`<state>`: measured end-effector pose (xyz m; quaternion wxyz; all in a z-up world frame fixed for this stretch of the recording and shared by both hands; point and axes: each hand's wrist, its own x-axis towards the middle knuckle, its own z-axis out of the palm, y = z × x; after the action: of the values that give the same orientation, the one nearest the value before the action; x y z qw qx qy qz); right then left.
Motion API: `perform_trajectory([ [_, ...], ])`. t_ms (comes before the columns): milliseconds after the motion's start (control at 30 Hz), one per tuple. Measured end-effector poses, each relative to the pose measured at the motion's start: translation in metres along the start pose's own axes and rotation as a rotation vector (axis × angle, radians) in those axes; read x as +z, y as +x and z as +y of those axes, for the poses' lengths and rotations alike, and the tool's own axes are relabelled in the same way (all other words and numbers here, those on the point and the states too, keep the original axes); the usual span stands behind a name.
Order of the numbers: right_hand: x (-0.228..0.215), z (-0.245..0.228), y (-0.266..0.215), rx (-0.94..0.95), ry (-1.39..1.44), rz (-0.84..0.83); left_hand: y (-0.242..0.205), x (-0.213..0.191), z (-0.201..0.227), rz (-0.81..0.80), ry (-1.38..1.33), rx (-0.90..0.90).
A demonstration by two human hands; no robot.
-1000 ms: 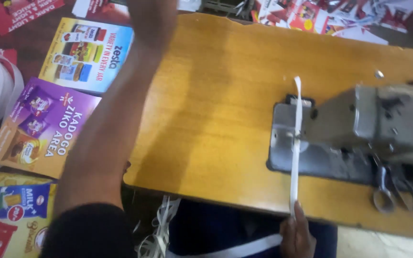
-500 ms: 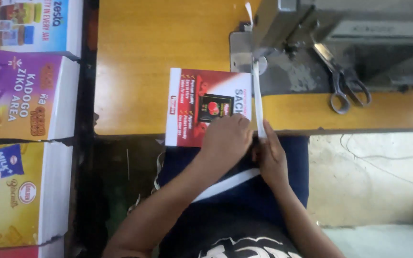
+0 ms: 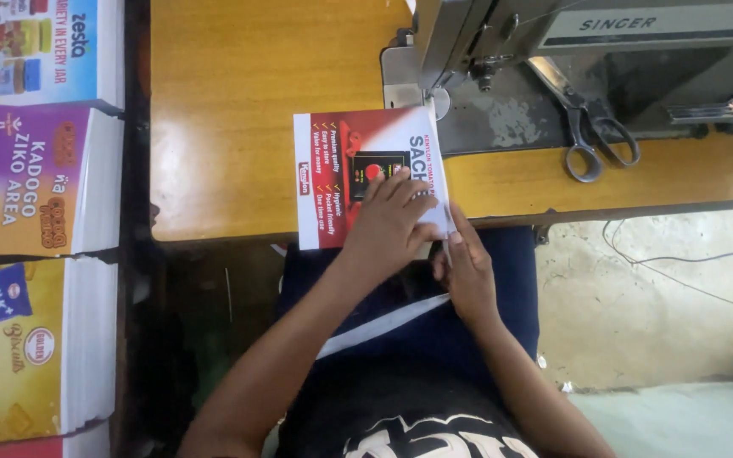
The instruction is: The person sits at a sewing machine and sews a white fabric strip. They repeatedly pick up various printed paper sheets from a stack on the left, place them under the sewing machine's presser foot, and sew the strip along the edge of each sheet before moving to the next one.
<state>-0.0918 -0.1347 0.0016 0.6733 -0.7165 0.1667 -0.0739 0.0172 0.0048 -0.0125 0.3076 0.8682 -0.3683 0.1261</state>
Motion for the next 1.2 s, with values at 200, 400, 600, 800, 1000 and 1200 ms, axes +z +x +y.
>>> perform_trajectory([
  [200, -0.003, -0.005, -0.004, -0.044, -0.291, 0.018, 0.025, 0.012, -0.038, -0.087, 0.072, 0.046],
  [400, -0.007, -0.019, -0.010, -0.085, -0.584, -0.025, 0.042, 0.003, -0.037, -0.084, 0.083, 0.080],
  [600, -0.007, -0.011, -0.015, -0.312, -0.995, 0.027, 0.042, 0.003, -0.033, 0.010, 0.158, 0.121],
  [800, -0.006, -0.005, -0.017, -0.389, -1.086, 0.051, 0.043, 0.006, -0.035, 0.006, 0.130, 0.106],
  [1000, -0.003, -0.009, -0.021, -0.425, -1.029, 0.088, 0.042, -0.003, -0.022, -0.176, 0.132, 0.140],
  [1200, -0.007, -0.013, -0.017, -0.443, -0.951, 0.080, 0.042, 0.004, -0.028, -0.075, 0.155, 0.163],
])
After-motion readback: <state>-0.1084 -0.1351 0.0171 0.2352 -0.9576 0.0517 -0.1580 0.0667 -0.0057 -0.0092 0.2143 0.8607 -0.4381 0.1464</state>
